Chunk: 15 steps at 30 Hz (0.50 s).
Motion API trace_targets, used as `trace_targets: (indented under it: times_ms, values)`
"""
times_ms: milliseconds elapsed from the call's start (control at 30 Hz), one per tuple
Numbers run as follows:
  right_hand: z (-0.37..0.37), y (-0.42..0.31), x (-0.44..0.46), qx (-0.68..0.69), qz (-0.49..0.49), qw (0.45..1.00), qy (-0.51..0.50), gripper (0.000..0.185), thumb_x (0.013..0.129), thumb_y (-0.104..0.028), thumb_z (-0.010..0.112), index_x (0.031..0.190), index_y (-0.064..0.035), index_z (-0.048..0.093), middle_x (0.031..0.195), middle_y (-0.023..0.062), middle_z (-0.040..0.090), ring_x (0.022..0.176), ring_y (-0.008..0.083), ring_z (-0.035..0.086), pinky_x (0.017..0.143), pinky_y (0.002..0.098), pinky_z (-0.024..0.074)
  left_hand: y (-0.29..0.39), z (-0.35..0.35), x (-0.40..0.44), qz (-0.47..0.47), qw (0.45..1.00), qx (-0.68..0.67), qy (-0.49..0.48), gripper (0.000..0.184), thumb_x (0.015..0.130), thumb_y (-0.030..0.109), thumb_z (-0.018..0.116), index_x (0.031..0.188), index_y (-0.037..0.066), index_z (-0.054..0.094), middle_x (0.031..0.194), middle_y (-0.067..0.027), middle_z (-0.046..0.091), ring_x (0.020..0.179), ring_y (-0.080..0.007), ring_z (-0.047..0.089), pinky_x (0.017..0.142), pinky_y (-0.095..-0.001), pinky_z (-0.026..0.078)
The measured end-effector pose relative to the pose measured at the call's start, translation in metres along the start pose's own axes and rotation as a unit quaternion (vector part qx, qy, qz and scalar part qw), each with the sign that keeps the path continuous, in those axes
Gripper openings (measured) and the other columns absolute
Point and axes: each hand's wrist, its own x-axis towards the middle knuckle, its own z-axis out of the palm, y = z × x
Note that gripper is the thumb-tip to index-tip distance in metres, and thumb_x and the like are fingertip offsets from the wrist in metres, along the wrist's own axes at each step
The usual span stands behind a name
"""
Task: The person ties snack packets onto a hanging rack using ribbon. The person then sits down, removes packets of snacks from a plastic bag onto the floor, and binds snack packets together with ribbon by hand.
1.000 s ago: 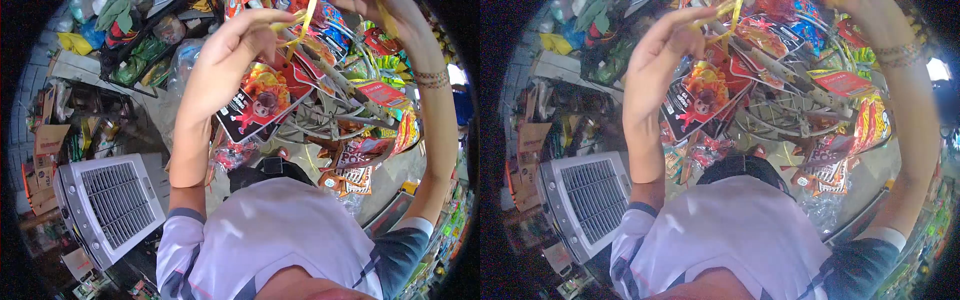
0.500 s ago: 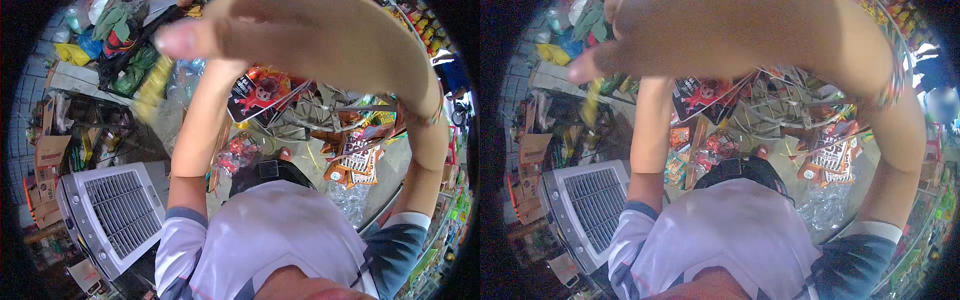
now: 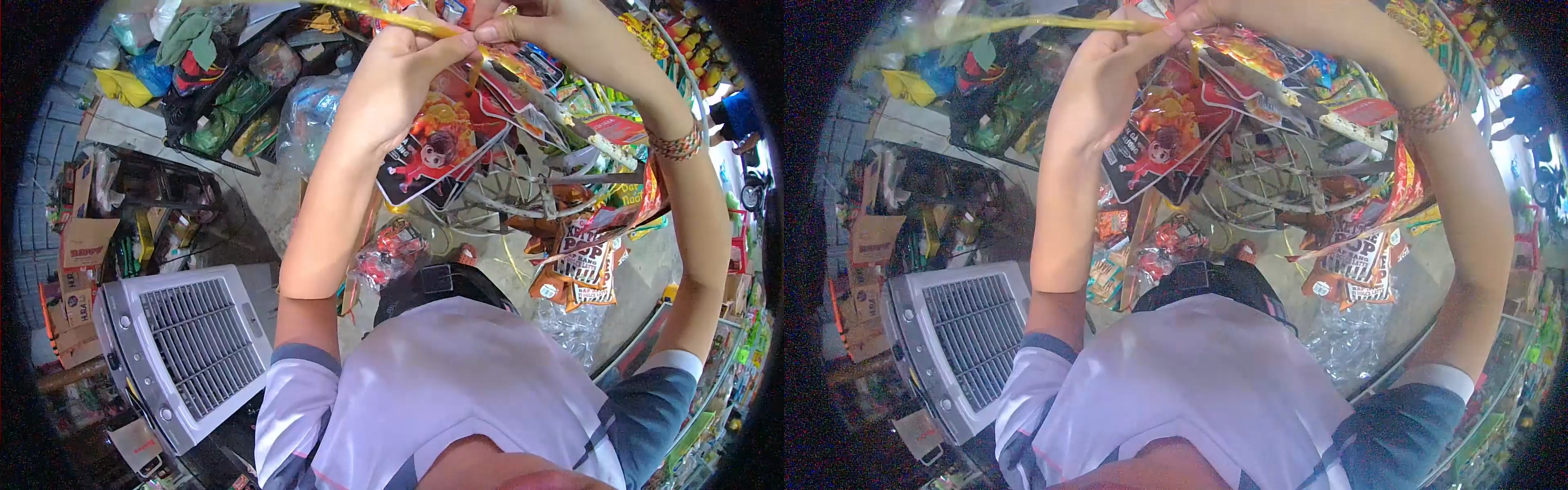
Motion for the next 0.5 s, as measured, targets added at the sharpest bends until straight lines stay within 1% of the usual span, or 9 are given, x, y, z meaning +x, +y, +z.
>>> trace_targets:
  times_ms: [67,100,133,200,233,333,433,467,500]
  values:
    - [0.0,-0.009,0.001,0.043,0.047,0.998,0.021,0.017,0.09,-0.014,0.065,0.101,-0.0024,0.061,0.08,0.0039,0.062,0.073,0.0117,0.057,0.068,0.0255,0.0475,-0.013,-0.004,0.003,0.035,0.998,-0.058,0.001,0.009,0.093,0.006,0.06,0.102,0.003,0.058,0.089,0.0022,0.058,0.077,-0.0082,0.05,0.068,-0.0219,0.039]
    - [-0.006,-0.011,0.007,0.105,0.124,0.987,0.008,0.014,0.09,-0.012,0.063,0.1,-0.0021,0.061,0.078,0.0036,0.062,0.072,0.0113,0.057,0.067,0.0252,0.047,-0.013,-0.005,0.003,0.039,0.999,-0.026,-0.002,0.006,0.094,0.007,0.06,0.099,0.004,0.057,0.087,0.0022,0.056,0.077,-0.0077,0.049,0.069,-0.0221,0.038]
    - [-0.009,-0.011,0.011,0.166,0.201,0.965,-0.005,0.011,0.09,-0.009,0.062,0.098,-0.0017,0.061,0.076,0.0034,0.061,0.071,0.011,0.056,0.066,0.025,0.0465,-0.008,-0.002,-0.002,0.042,0.999,0.005,-0.004,0.004,0.094,0.007,0.059,0.096,0.005,0.056,0.086,0.0022,0.054,0.077,-0.0073,0.047,0.069,-0.0223,0.038]
    - [-0.006,-0.008,0.011,0.314,0.272,0.909,0.036,0.01,0.092,-0.008,0.06,0.098,-0.0006,0.061,0.073,0.0024,0.061,0.069,0.0111,0.056,0.065,0.0244,0.0464,0.001,0.001,-0.009,0.049,0.997,0.067,-0.007,0.006,0.095,0.009,0.058,0.091,0.007,0.054,0.082,0.0022,0.051,0.078,-0.0063,0.045,0.07,-0.0228,0.036]
    - [-0.005,-0.004,0.011,0.386,0.306,0.869,0.056,0.01,0.092,-0.007,0.058,0.098,0.0,0.061,0.071,0.0019,0.061,0.068,0.0112,0.056,0.064,0.0241,0.0463,-0.001,0.0,-0.009,0.095,0.987,0.126,0.01,0.003,0.094,0.008,0.058,0.094,0.006,0.055,0.084,-0.0004,0.054,0.078,-0.0089,0.049,0.069,-0.025,0.04]
    - [-0.013,0.026,0.01,0.481,0.3,0.816,0.109,0.012,0.093,-0.008,0.057,0.1,0.0019,0.058,0.075,0.0039,0.062,0.068,0.0117,0.057,0.064,0.0236,0.0472,-0.015,-0.005,-0.009,0.228,0.925,0.299,0.054,0.016,0.091,0.005,0.058,0.105,0.001,0.061,0.089,-0.0084,0.064,0.08,-0.0166,0.062,0.066,-0.0316,0.051]
    - [-0.004,0.012,0.014,0.532,0.252,0.801,0.11,0.017,0.095,-0.01,0.055,0.105,0.0029,0.054,0.091,0.0098,0.063,0.077,0.015,0.059,0.071,0.0232,0.0499,-0.019,-0.004,0.005,0.417,0.826,0.373,0.066,0.013,0.093,0.013,0.061,0.089,0.005,0.053,0.084,-0.0075,0.053,0.078,-0.0183,0.049,0.07,-0.0298,0.04]
    - [0.001,0.01,0.014,0.553,0.233,0.791,0.122,0.018,0.095,-0.011,0.055,0.107,0.0033,0.053,0.095,0.0108,0.062,0.079,0.0156,0.059,0.073,0.0236,0.0505,-0.017,0.0,0.003,0.38,0.846,0.365,0.076,0.012,0.092,0.013,0.061,0.089,0.004,0.053,0.085,-0.0089,0.053,0.079,-0.0206,0.05,0.071,-0.0311,0.04]
    - [0.005,0.012,0.014,0.534,0.211,0.811,0.11,0.025,0.096,-0.016,0.056,0.11,0.0043,0.051,0.101,0.0115,0.06,0.088,0.017,0.059,0.079,0.0257,0.0502,-0.013,0.004,-0.001,0.343,0.865,0.356,0.086,0.011,0.092,0.012,0.061,0.09,0.004,0.054,0.086,-0.0103,0.053,0.08,-0.0229,0.05,0.072,-0.0323,0.041]
